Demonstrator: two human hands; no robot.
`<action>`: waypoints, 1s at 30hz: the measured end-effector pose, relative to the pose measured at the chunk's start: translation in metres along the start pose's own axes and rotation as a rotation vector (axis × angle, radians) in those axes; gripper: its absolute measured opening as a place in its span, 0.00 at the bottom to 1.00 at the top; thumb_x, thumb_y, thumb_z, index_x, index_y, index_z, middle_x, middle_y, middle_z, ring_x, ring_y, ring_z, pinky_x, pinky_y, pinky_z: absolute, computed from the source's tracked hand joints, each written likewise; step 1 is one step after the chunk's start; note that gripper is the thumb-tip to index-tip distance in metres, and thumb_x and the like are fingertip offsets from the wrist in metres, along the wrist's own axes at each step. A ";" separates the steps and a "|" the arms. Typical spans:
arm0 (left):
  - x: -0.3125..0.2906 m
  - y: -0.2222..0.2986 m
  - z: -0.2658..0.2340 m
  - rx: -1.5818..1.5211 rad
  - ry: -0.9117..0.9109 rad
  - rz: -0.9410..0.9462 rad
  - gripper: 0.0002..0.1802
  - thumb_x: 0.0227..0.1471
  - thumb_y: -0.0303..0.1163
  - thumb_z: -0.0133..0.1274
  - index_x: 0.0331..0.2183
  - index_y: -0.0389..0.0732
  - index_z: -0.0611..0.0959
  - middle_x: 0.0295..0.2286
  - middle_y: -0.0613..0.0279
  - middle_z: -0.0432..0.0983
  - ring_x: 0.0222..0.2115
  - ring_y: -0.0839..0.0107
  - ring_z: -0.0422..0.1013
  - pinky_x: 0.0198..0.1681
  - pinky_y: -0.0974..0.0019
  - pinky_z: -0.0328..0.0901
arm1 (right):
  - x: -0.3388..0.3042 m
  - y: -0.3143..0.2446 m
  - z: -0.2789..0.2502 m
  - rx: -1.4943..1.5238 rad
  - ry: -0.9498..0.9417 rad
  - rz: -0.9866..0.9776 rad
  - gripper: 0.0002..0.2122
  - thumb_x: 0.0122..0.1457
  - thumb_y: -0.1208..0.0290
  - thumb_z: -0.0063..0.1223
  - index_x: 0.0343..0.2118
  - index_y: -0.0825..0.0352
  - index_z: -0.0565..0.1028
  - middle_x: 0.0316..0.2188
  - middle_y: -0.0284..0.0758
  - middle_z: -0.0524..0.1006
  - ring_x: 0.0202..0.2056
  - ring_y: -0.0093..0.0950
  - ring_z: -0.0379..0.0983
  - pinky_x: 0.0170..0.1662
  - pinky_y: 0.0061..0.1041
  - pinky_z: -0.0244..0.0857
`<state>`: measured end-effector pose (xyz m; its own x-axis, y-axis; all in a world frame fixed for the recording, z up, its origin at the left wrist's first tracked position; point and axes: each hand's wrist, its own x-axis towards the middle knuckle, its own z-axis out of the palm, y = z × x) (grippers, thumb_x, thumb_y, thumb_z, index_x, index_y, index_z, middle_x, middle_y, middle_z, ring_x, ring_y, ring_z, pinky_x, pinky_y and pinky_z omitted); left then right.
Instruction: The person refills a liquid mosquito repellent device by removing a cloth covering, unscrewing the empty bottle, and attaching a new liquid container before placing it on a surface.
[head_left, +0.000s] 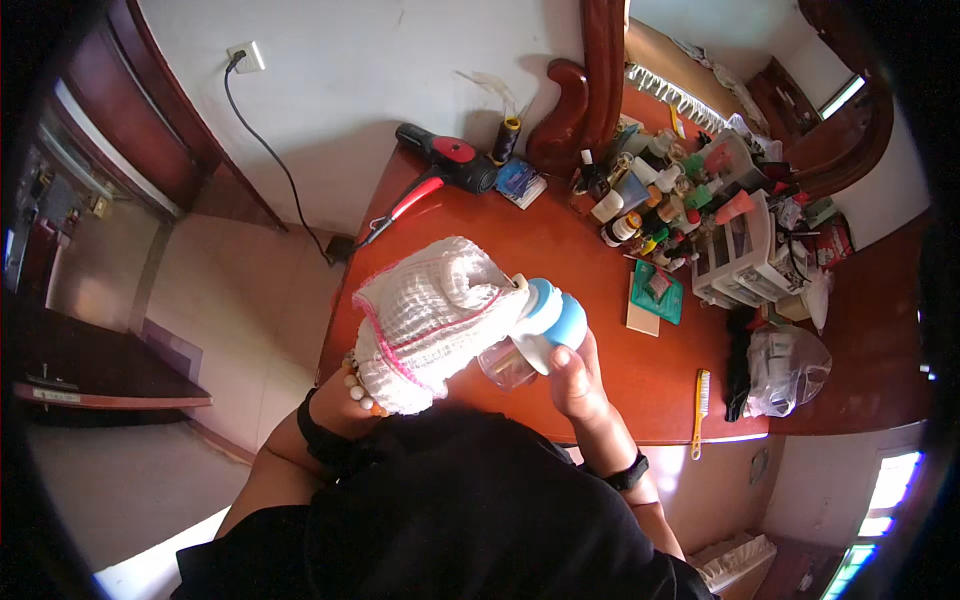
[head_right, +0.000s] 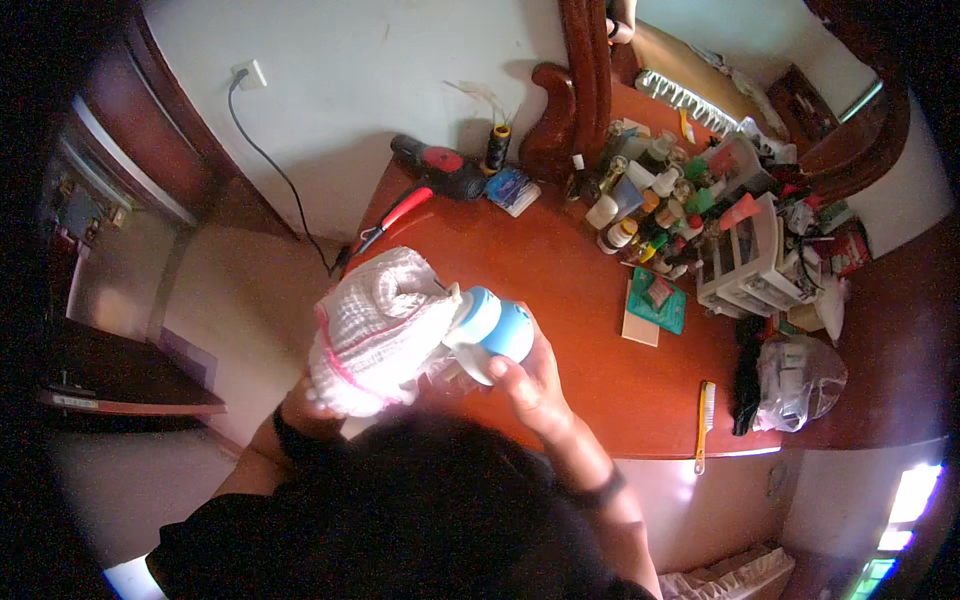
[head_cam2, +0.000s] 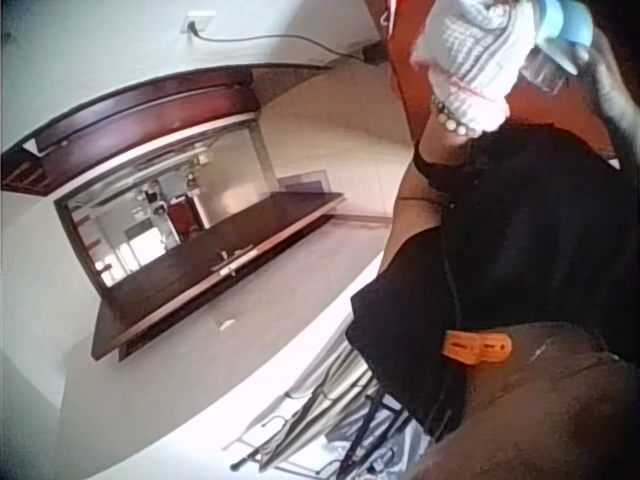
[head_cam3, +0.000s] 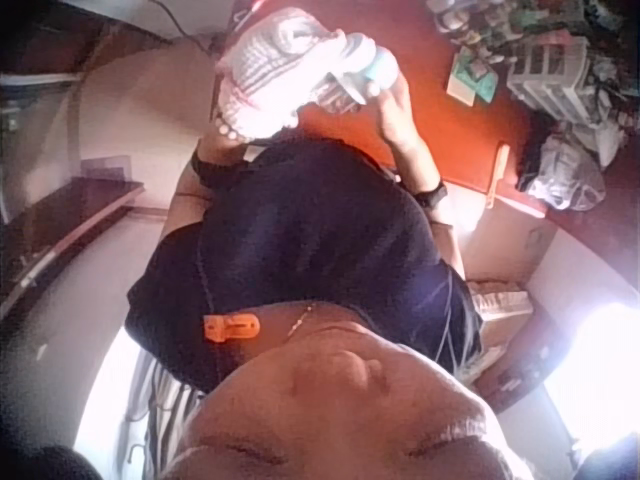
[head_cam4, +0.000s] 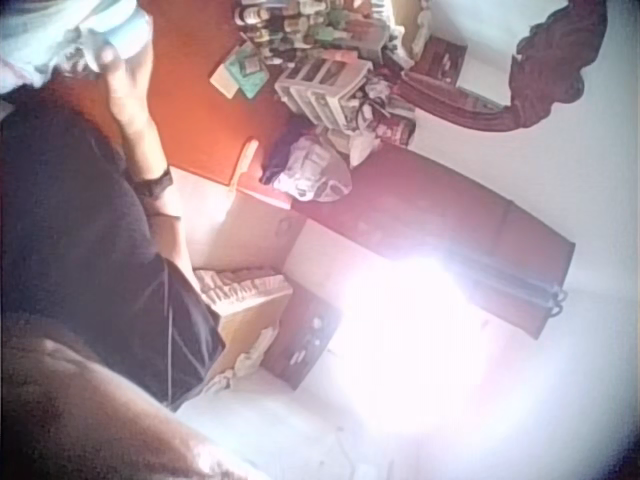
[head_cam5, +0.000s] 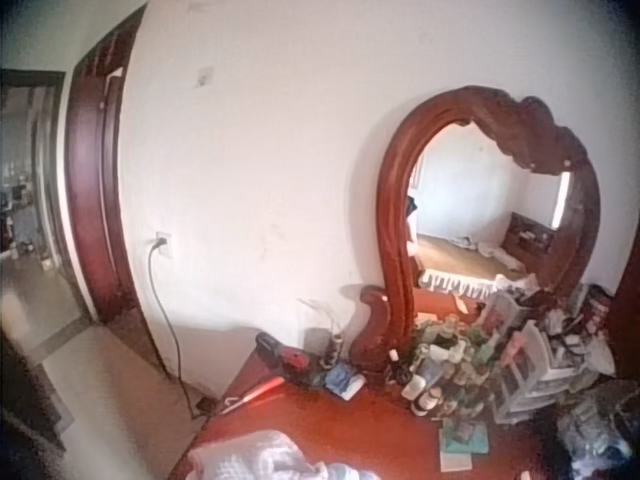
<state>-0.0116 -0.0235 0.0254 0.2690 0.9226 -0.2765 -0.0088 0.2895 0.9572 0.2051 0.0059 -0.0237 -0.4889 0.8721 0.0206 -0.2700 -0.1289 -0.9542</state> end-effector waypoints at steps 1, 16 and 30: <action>0.000 -0.013 -0.004 -0.115 -0.029 -0.016 0.34 0.53 0.36 0.59 0.57 0.37 0.65 0.50 0.53 0.68 0.48 0.62 0.69 0.50 0.60 0.67 | 0.001 -0.001 0.002 -0.041 -0.009 -0.059 0.36 0.50 0.48 0.58 0.56 0.70 0.61 0.44 0.36 0.72 0.42 0.25 0.70 0.45 0.24 0.65; -0.002 0.012 0.018 0.017 0.175 0.531 0.32 0.53 0.31 0.59 0.56 0.36 0.66 0.45 0.58 0.71 0.43 0.74 0.69 0.45 0.69 0.68 | -0.003 0.005 -0.007 0.022 0.065 0.132 0.44 0.46 0.34 0.55 0.55 0.70 0.64 0.42 0.36 0.75 0.40 0.25 0.73 0.29 0.21 0.68; 0.001 0.024 0.017 0.295 0.300 0.379 0.14 0.49 0.33 0.60 0.38 0.37 0.81 0.33 0.56 0.78 0.34 0.62 0.76 0.37 0.64 0.70 | 0.000 -0.004 0.001 -0.019 -0.015 -0.035 0.37 0.46 0.57 0.68 0.54 0.70 0.61 0.47 0.35 0.70 0.48 0.25 0.66 0.54 0.26 0.59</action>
<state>0.0049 -0.0197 0.0496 0.0137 0.9927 0.1202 0.2301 -0.1201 0.9657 0.2053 0.0054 -0.0194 -0.4916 0.8689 0.0584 -0.2712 -0.0890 -0.9584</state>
